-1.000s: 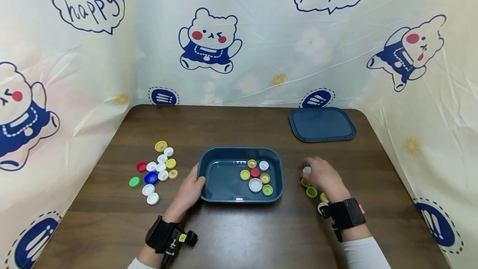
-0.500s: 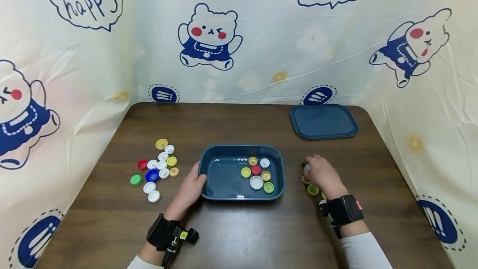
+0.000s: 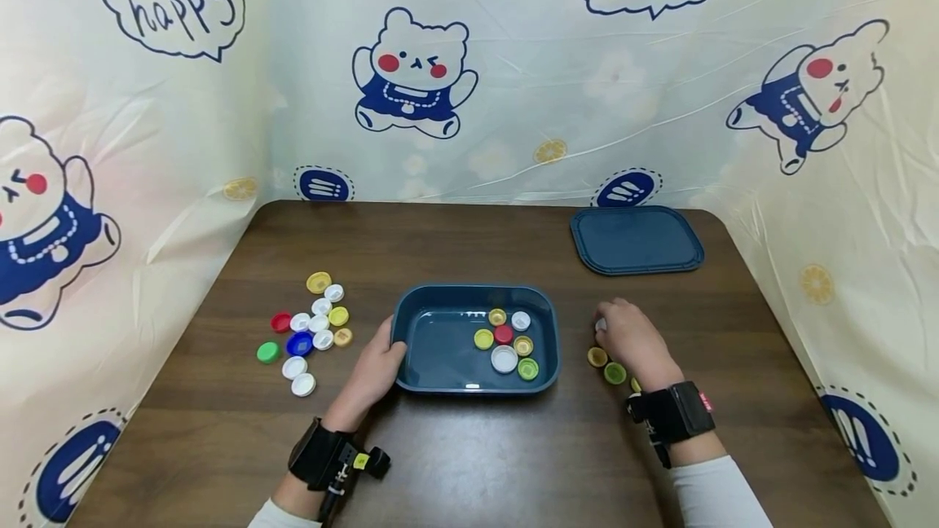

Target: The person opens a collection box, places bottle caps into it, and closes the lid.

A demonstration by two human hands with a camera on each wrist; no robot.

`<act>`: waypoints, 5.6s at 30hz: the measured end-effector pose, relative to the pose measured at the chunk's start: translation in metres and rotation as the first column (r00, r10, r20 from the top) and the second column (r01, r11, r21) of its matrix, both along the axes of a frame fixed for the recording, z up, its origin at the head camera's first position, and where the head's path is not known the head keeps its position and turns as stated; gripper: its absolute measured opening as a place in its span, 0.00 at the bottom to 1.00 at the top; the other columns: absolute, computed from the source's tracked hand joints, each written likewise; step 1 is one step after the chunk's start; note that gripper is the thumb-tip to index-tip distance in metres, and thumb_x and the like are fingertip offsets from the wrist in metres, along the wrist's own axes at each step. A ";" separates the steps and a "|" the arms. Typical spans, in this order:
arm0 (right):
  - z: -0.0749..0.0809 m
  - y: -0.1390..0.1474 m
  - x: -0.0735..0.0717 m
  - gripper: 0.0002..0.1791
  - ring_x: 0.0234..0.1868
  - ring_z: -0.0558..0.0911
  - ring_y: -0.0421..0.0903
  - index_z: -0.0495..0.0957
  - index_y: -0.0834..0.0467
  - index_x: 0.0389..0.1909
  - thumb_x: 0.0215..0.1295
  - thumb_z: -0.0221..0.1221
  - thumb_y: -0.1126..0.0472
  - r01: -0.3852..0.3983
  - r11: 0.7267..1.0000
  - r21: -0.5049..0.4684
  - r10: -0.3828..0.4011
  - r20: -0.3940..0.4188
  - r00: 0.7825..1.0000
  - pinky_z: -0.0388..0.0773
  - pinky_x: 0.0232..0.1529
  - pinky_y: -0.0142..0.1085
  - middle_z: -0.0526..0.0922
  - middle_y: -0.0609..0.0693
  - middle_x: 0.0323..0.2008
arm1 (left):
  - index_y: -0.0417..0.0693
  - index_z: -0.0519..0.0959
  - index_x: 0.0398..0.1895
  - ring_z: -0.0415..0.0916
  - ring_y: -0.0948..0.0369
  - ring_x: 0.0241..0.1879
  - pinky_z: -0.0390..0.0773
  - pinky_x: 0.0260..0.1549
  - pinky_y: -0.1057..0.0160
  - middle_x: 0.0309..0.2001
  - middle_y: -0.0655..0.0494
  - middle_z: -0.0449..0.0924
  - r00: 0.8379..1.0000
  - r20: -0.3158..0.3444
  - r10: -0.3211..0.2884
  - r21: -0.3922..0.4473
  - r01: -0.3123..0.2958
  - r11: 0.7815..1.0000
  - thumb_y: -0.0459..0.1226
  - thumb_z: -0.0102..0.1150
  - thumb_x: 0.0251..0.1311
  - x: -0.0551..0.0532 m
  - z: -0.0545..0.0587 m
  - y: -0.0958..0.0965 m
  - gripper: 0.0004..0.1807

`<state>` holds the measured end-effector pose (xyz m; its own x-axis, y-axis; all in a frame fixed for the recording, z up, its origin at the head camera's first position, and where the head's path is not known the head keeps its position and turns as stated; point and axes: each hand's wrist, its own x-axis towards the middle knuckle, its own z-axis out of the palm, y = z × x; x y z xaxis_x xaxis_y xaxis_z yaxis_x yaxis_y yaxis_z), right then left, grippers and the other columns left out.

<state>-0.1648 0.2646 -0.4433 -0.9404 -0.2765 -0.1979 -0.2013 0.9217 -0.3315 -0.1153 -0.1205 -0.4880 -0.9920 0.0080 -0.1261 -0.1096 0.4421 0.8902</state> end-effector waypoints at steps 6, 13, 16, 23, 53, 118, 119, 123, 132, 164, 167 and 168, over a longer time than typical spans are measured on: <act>0.011 -0.013 0.002 0.13 0.42 0.79 0.56 0.81 0.66 0.49 0.63 0.59 0.69 -0.010 1.000 0.001 0.010 -0.052 0.999 0.80 0.41 0.51 0.79 0.63 0.45 | 0.37 0.56 0.78 0.58 0.43 0.73 0.60 0.69 0.38 0.75 0.37 0.60 1.000 -0.003 -0.009 -0.001 0.009 1.000 0.30 0.39 0.69 0.000 0.000 0.000 0.32; 0.027 -0.030 0.004 0.13 0.40 0.79 0.55 0.82 0.67 0.47 0.63 0.58 0.70 -0.054 0.998 -0.031 0.049 -0.139 0.989 0.80 0.41 0.50 0.80 0.61 0.43 | 0.38 0.55 0.78 0.58 0.44 0.73 0.60 0.69 0.38 0.75 0.38 0.60 1.000 0.011 -0.010 0.011 0.010 1.000 0.31 0.39 0.69 0.000 0.001 -0.001 0.33; 0.033 -0.038 0.005 0.12 0.39 0.79 0.54 0.82 0.66 0.46 0.63 0.59 0.70 -0.071 0.997 -0.042 0.064 -0.152 0.986 0.80 0.40 0.49 0.80 0.60 0.42 | 0.38 0.54 0.78 0.58 0.44 0.74 0.60 0.70 0.38 0.75 0.38 0.59 1.000 0.016 -0.011 0.020 0.010 1.000 0.31 0.39 0.69 -0.001 0.001 -0.001 0.33; 0.043 -0.063 0.005 0.12 0.39 0.79 0.53 0.83 0.65 0.46 0.63 0.59 0.70 -0.105 0.992 -0.077 0.093 -0.142 0.985 0.82 0.42 0.49 0.80 0.60 0.42 | 0.38 0.55 0.78 0.58 0.44 0.73 0.60 0.69 0.38 0.75 0.38 0.60 1.000 0.011 -0.007 0.017 0.007 1.000 0.31 0.39 0.69 -0.001 0.001 0.000 0.33; 0.034 -0.153 0.031 0.11 0.41 0.77 0.47 0.85 0.60 0.47 0.64 0.64 0.67 -0.348 0.937 -0.011 0.345 -0.111 0.932 0.80 0.44 0.40 0.81 0.53 0.42 | 0.38 0.54 0.78 0.57 0.43 0.74 0.60 0.69 0.38 0.76 0.37 0.59 1.000 0.024 0.003 0.018 -0.004 1.000 0.31 0.39 0.69 -0.001 0.000 0.001 0.33; 0.007 0.026 0.014 0.35 0.67 0.65 0.73 0.64 0.69 0.71 0.70 0.61 0.55 0.094 0.994 -0.051 -0.090 0.068 0.994 0.67 0.62 0.66 0.66 0.74 0.67 | 0.39 0.55 0.78 0.60 0.44 0.72 0.62 0.68 0.38 0.74 0.38 0.61 0.999 0.025 0.022 0.006 -0.022 1.000 0.30 0.39 0.69 -0.001 0.001 0.006 0.33; 0.005 0.027 0.015 0.34 0.67 0.66 0.73 0.65 0.69 0.71 0.70 0.60 0.56 0.094 0.994 -0.046 -0.091 0.072 0.993 0.68 0.61 0.65 0.66 0.75 0.67 | 0.39 0.55 0.78 0.60 0.44 0.72 0.62 0.68 0.38 0.74 0.38 0.62 0.999 0.026 0.021 0.004 -0.021 1.000 0.30 0.39 0.69 -0.001 0.001 0.006 0.33; 0.002 0.031 0.019 0.32 0.65 0.66 0.75 0.65 0.70 0.70 0.71 0.59 0.58 0.098 0.994 -0.046 -0.093 0.103 0.990 0.68 0.59 0.66 0.65 0.76 0.66 | 0.39 0.56 0.78 0.62 0.43 0.71 0.63 0.68 0.37 0.74 0.37 0.63 0.999 0.022 0.023 0.000 -0.023 1.000 0.30 0.40 0.69 0.000 0.000 0.006 0.32; -0.006 0.031 0.020 0.27 0.61 0.71 0.72 0.71 0.70 0.65 0.71 0.58 0.59 0.081 0.996 -0.034 -0.077 0.116 0.990 0.71 0.55 0.62 0.71 0.74 0.61 | 0.40 0.56 0.78 0.61 0.44 0.72 0.62 0.68 0.38 0.74 0.39 0.62 0.999 0.029 0.026 -0.002 -0.026 1.000 0.31 0.39 0.69 -0.001 0.000 0.003 0.33; 0.008 0.019 0.015 0.11 0.41 0.76 0.57 0.81 0.65 0.45 0.63 0.58 0.67 0.006 1.000 -0.031 -0.006 -0.011 1.000 0.75 0.41 0.51 0.77 0.64 0.45 | 0.37 0.54 0.78 0.59 0.43 0.73 0.61 0.68 0.37 0.75 0.36 0.60 1.000 0.020 0.008 -0.003 -0.008 1.000 0.29 0.39 0.69 -0.001 0.000 0.002 0.33; 0.014 0.010 0.013 0.12 0.39 0.75 0.54 0.81 0.65 0.46 0.62 0.58 0.67 -0.005 0.999 -0.043 0.003 -0.027 1.000 0.76 0.41 0.51 0.77 0.61 0.43 | 0.38 0.54 0.78 0.59 0.43 0.73 0.61 0.69 0.38 0.75 0.37 0.60 1.000 0.019 0.003 0.003 -0.003 1.000 0.30 0.39 0.69 -0.001 0.000 0.002 0.33; 0.017 0.006 0.013 0.13 0.38 0.75 0.54 0.81 0.65 0.46 0.61 0.58 0.67 -0.009 0.999 -0.047 0.007 -0.031 0.999 0.76 0.41 0.51 0.77 0.61 0.42 | 0.38 0.55 0.78 0.59 0.43 0.73 0.61 0.69 0.38 0.75 0.37 0.60 1.000 0.018 0.003 0.005 -0.003 1.000 0.30 0.39 0.69 -0.001 0.000 0.002 0.33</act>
<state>-0.1523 0.2710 -0.4267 -0.9436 -0.2924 -0.1553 -0.2194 0.9036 -0.3680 -0.1164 -0.1183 -0.4881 -0.9896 0.0053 -0.1439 -0.1271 0.4376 0.8902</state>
